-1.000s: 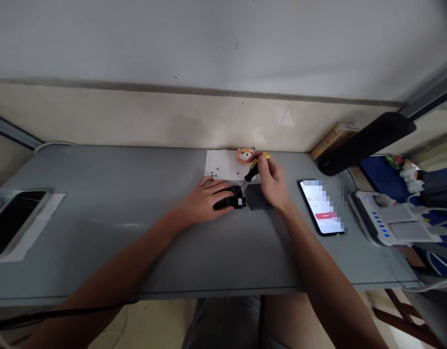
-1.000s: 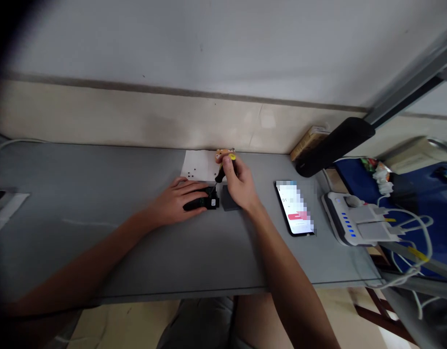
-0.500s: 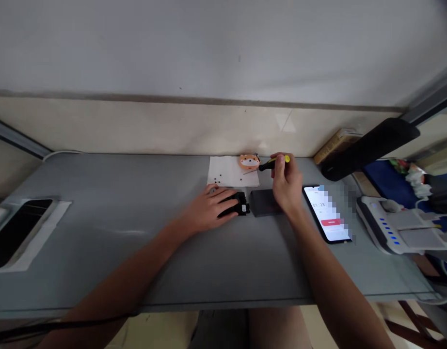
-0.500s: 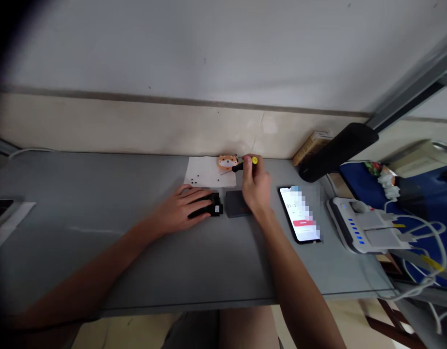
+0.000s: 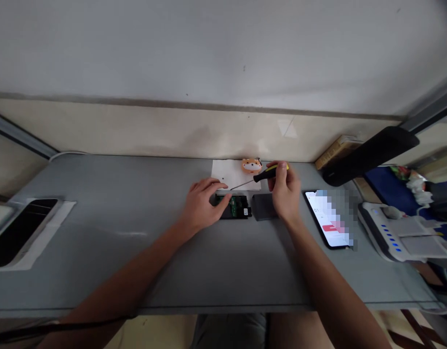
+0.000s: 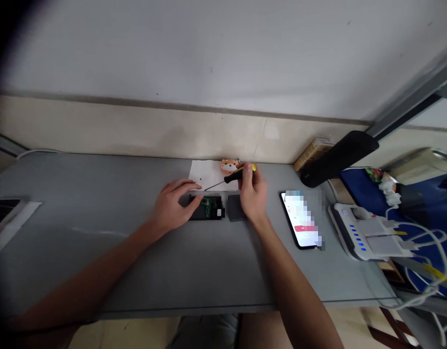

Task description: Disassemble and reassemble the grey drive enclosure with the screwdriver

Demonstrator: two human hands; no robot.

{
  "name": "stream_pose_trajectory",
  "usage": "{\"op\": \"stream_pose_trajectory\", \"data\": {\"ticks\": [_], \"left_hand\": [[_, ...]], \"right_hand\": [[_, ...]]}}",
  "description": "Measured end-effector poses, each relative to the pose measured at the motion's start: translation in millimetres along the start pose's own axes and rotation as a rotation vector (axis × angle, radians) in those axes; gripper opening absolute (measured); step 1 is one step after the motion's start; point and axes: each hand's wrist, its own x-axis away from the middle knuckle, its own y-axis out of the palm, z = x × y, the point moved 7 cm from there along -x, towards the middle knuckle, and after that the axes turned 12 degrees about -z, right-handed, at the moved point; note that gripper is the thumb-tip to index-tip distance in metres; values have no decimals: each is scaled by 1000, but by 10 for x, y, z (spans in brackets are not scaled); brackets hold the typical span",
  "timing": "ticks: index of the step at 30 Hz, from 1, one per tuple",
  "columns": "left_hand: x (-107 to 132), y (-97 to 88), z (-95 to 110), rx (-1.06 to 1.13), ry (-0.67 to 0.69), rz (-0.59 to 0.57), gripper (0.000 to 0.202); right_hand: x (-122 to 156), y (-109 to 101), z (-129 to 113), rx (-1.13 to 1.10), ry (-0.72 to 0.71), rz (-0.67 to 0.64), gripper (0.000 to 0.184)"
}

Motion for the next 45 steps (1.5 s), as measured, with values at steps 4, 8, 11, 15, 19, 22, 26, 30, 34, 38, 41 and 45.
{"op": "stream_pose_trajectory", "data": {"ticks": [4, 8, 11, 15, 19, 22, 26, 30, 34, 38, 41, 45], "left_hand": [[-17, 96, -45, 30, 2, -58, 10], [-28, 98, -75, 52, 13, -42, 14], [-35, 69, -82, 67, 21, -30, 14], [-34, 44, -82, 96, 10, -31, 14], [-30, 49, -75, 151, -18, -52, 16], [-30, 49, -66, 192, -29, -53, 17], [-36, 57, -75, 211, -45, -58, 16], [-37, 50, -83, 226, -33, -41, 16], [-33, 60, -84, 243, -28, -37, 15], [-35, 45, -113, 220, -34, -41, 14], [-43, -31, -246, 169, -123, -11, 23], [-46, -143, -426, 73, -244, 57, 29]], "right_hand": [[16, 44, 14, -71, 35, -1, 59], [17, 59, 16, -85, 52, -14, 61], [16, 55, 14, -83, 67, -17, 61], [11, 46, 22, -83, 84, -13, 63], [-7, 11, 49, -50, 101, -12, 62], [-23, -43, 83, -40, 106, 11, 61], [-31, -94, 122, -74, 104, 54, 59], [-26, -43, 108, -68, 106, 6, 61], [-17, -5, 67, -61, 105, -32, 61], [-19, 8, 49, -59, 90, -49, 61], [-5, 48, 59, -42, 73, -62, 60], [47, 160, 111, -8, 68, -116, 57]]}}
